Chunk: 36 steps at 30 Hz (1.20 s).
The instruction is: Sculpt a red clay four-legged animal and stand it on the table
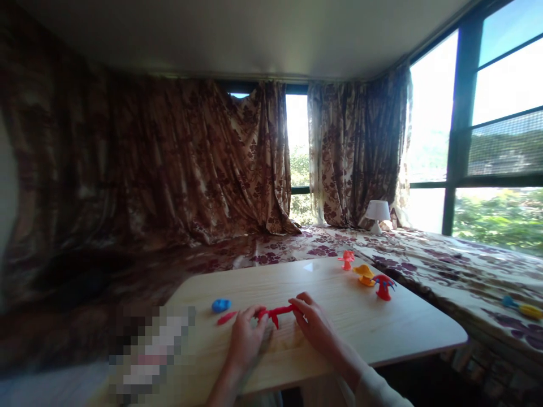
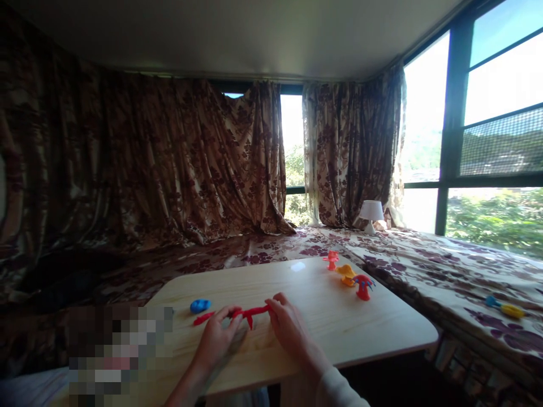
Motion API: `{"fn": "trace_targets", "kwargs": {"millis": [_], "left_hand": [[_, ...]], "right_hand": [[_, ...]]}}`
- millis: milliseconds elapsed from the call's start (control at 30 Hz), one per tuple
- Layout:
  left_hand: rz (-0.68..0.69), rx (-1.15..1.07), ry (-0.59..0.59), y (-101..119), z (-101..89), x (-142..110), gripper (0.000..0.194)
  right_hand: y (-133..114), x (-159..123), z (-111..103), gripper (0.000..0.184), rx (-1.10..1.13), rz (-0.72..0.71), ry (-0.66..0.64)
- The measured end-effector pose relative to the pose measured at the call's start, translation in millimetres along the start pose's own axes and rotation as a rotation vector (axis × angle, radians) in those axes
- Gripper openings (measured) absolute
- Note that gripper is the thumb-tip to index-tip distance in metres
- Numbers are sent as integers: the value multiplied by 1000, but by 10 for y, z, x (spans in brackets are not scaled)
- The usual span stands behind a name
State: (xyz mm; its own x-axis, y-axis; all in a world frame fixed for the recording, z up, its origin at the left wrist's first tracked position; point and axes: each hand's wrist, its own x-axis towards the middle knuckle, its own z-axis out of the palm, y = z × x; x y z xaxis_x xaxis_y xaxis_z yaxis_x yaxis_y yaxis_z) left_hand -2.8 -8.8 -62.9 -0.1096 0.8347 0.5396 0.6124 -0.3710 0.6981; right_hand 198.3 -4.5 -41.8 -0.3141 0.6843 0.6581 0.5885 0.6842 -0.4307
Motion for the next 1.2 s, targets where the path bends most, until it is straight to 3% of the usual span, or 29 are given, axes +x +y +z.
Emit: {"fn": "trace_targets", "kwargs": {"millis": [433, 633, 767, 1200], "left_hand": [[-27, 101, -32, 33, -15, -10, 19], [-23, 66, -33, 27, -18, -15, 20], [-15, 49, -29, 26, -20, -14, 20], [-2, 48, 7, 25, -29, -16, 20]], "right_hand": [[-36, -50, -14, 45, -102, 60, -3], [-28, -53, -40, 30, -64, 113, 75], [71, -44, -32, 31, -31, 172, 138], [174, -44, -11, 17, 48, 204, 159]]}}
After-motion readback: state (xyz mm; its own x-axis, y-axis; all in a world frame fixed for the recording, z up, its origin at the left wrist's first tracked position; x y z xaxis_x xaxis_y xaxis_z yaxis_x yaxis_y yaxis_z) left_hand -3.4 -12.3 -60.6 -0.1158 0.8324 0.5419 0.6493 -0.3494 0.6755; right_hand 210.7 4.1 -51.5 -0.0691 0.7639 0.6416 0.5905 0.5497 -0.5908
